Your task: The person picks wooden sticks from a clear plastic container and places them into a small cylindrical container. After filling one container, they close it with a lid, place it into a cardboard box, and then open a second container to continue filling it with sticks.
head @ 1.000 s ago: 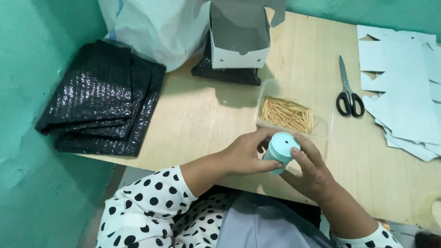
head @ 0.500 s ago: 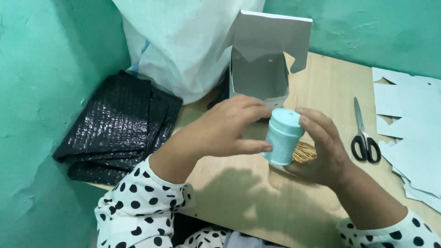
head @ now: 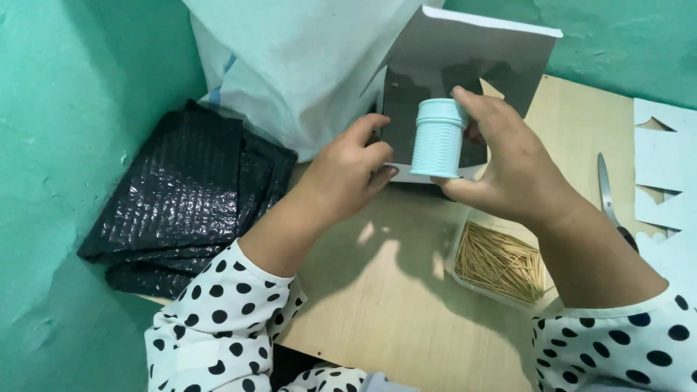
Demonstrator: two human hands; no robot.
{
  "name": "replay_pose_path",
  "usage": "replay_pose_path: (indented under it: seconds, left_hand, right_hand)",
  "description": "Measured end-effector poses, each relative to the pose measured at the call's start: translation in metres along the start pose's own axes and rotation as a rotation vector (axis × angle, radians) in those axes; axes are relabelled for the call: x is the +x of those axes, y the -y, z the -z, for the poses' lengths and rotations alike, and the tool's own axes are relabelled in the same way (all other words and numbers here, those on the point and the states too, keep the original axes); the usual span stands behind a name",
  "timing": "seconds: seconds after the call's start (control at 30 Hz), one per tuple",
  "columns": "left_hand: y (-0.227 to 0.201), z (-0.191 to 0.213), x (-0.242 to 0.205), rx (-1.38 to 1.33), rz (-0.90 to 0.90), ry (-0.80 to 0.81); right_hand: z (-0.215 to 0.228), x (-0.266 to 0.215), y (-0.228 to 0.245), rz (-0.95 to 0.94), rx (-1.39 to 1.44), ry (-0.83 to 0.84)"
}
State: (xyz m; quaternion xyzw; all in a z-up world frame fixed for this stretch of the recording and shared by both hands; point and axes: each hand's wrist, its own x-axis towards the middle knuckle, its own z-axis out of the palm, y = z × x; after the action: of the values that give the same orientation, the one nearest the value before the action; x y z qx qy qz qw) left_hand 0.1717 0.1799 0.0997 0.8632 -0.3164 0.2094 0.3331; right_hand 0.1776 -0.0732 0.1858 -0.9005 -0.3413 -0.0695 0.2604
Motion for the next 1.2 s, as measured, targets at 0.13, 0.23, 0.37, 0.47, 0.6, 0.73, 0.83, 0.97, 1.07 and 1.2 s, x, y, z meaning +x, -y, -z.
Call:
replay_pose_path:
  seconds: [0.13,0.23,0.37,0.47,0.6,0.73,0.83,0.97,1.07,1.2]
  left_hand:
    - [-0.027,0.026,-0.034,0.001,-0.031,-0.025]
    - [-0.050,0.039,-0.073,0.080,-0.034,-0.015]
    - [-0.076,0.038,-0.127,0.072,-0.030,-0.050]
    - [-0.080,0.025,-0.172,0.045,0.068,-0.009]
    - [-0.082,0.016,-0.191,0.066,0.164,-0.009]
    - [-0.081,0.016,-0.189,0.053,0.195,-0.006]
    - [-0.073,0.010,-0.185,0.031,0.124,-0.068]
    - [-0.066,0.012,-0.175,-0.009,0.105,-0.080]
    - [-0.064,0.019,-0.169,-0.011,0.116,-0.031]
    - [-0.055,0.012,-0.173,0.023,0.070,-0.018]
  right_hand:
    - [-0.001,-0.014,0.022,0.007,0.015,0.032]
    - [-0.010,-0.031,0.047,-0.031,-0.012,0.101]
    - [-0.031,-0.051,0.075,-0.166,-0.060,0.304]
    - [-0.060,-0.070,0.082,-0.142,-0.112,0.371]
    - [-0.078,-0.074,0.097,-0.048,-0.172,0.418]
    - [-0.083,-0.051,0.118,-0.096,-0.260,0.548]
    - [-0.082,-0.037,0.133,-0.150,-0.347,0.668]
    - [-0.095,-0.031,0.132,-0.041,-0.422,0.478]
    - [-0.109,-0.028,0.124,0.042,-0.511,0.389]
    - [-0.117,-0.018,0.121,0.008,-0.504,0.459]
